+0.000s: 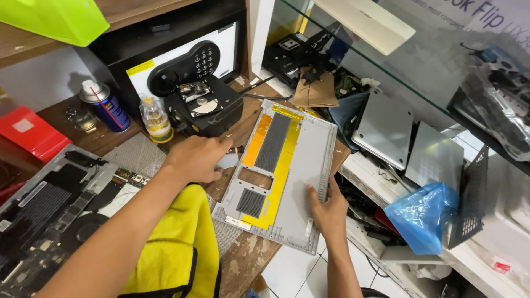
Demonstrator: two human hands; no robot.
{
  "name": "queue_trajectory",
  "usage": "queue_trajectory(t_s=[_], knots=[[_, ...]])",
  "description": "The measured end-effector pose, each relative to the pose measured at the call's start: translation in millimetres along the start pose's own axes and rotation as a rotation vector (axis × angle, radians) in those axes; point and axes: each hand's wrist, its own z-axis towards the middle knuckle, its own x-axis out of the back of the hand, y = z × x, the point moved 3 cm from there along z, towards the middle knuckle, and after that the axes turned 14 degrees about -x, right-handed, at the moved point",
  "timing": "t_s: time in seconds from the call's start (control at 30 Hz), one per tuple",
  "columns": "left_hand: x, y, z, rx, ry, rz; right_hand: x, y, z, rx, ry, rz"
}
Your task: Cleaning a laptop component with a cloth and using a screwdriver to perform repairs on the internal motherboard.
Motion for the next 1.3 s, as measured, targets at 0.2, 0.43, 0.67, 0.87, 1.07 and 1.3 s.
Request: queue_trajectory(t_s=[0.2, 0.43, 0.67, 0.87, 1.07, 1.3], knots=[[3, 3, -3, 0.008, 0.034, -0.032, -1, 7, 5, 0.018, 0.030, -0.082], [-20, 1, 5, 0.041, 0.106, 0.005, -3, -6, -6, 0.068, 0.095, -0.269], [-51, -2, 3, -0.043, 0.189, 0.326, 1, -22, -5, 0.061, 0.044, -0.382], [-55, 6, -1, -0.073, 0.329, 0.544, 12, -32, -7, 0.062, 0.037, -0.243], [-43, 2, -9, -0.053, 0.407, 0.436, 6, -15, 4, 0.055, 0.054, -0.291], [-38, 12, 8, -0.069, 0.534, 0.310, -7, -23, -5, 0.088, 0.009, -0.319]])
